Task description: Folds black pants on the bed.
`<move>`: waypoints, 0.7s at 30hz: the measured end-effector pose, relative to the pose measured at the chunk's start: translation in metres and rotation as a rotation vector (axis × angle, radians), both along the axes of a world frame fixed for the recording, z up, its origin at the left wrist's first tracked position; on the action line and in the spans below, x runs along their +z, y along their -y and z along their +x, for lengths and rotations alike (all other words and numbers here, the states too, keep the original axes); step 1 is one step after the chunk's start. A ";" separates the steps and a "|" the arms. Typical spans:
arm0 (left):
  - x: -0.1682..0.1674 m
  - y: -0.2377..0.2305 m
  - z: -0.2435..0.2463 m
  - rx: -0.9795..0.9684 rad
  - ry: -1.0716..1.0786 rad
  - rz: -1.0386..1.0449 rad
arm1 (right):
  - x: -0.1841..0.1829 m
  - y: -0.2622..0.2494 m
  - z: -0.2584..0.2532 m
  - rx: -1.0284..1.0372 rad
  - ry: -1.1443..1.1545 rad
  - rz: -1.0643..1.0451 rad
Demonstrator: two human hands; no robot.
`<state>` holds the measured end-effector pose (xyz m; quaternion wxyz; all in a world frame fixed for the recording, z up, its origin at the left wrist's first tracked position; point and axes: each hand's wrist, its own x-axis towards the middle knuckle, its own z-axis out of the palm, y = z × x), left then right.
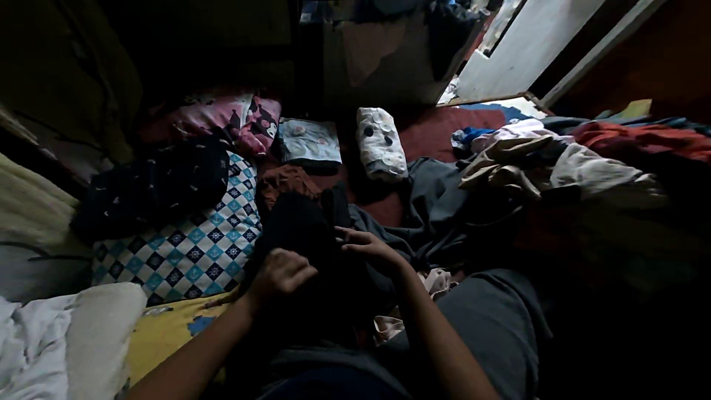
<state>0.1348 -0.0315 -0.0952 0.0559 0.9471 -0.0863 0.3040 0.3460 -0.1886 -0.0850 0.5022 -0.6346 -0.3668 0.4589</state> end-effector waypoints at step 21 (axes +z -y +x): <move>0.031 0.034 -0.024 0.075 -0.335 0.091 | -0.034 0.012 -0.014 0.037 0.951 0.336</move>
